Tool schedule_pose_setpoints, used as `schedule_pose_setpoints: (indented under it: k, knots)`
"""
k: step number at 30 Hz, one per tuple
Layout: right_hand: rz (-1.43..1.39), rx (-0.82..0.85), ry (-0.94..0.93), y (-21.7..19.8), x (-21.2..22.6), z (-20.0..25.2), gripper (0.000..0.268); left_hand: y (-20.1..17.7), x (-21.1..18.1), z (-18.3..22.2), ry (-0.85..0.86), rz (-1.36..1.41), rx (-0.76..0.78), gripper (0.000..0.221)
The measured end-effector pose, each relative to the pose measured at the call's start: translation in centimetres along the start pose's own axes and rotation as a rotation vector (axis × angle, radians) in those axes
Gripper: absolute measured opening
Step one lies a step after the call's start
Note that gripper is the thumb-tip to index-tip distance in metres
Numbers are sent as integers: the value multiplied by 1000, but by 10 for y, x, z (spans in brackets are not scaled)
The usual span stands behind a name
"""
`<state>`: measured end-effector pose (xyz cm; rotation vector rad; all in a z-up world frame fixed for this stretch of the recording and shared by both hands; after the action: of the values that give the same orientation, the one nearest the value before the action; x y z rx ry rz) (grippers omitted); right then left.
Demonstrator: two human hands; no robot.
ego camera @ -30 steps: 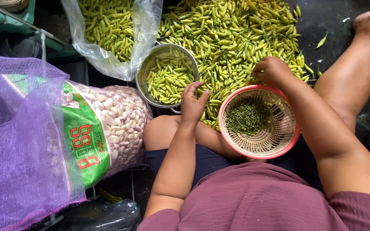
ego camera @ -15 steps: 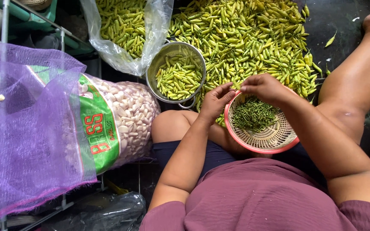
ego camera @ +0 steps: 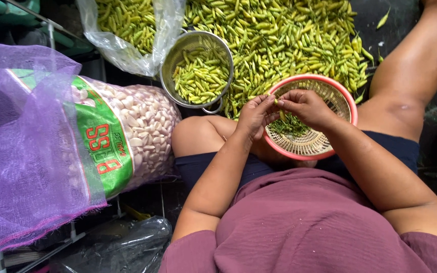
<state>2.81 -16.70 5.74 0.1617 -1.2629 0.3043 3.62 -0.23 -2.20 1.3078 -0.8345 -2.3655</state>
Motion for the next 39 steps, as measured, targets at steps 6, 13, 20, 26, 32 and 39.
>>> schedule_pose_setpoints:
  k: [6, 13, 20, 26, 32, 39]
  knots:
    - [-85, -129, -20, 6, 15, 20, 15, 1, 3, 1, 3, 87, 2, 21]
    - [-110, -177, -23, -3, -22, 3, 11, 3, -4, 2, -23, 99, 12, 19]
    - [-197, -259, -59, -6, -35, 1, 15, 7, 14, 1, 62, -179, 57, 35]
    - [-120, -168, -24, -11, -18, 18, 13, 3, 15, 3, 234, -341, 44, 34]
    - [-230, -42, 101, -22, -27, 14, 8, 19, 6, 13, 285, -364, 150, 36]
    - [-538, -9, 248, -33, -58, 21, 9, 17, 22, 7, 139, -164, 261, 31]
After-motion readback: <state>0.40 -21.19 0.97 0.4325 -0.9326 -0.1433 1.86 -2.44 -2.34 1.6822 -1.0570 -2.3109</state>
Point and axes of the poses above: each hand's wrist, its own z-axis away from the middle knuckle, its own y-axis out of the palm, x = y × z, the point moved 3 cm from there along -z, towards the middle knuckle, and after that the axes turned 4 degrees about x, right-handed, at the moved point
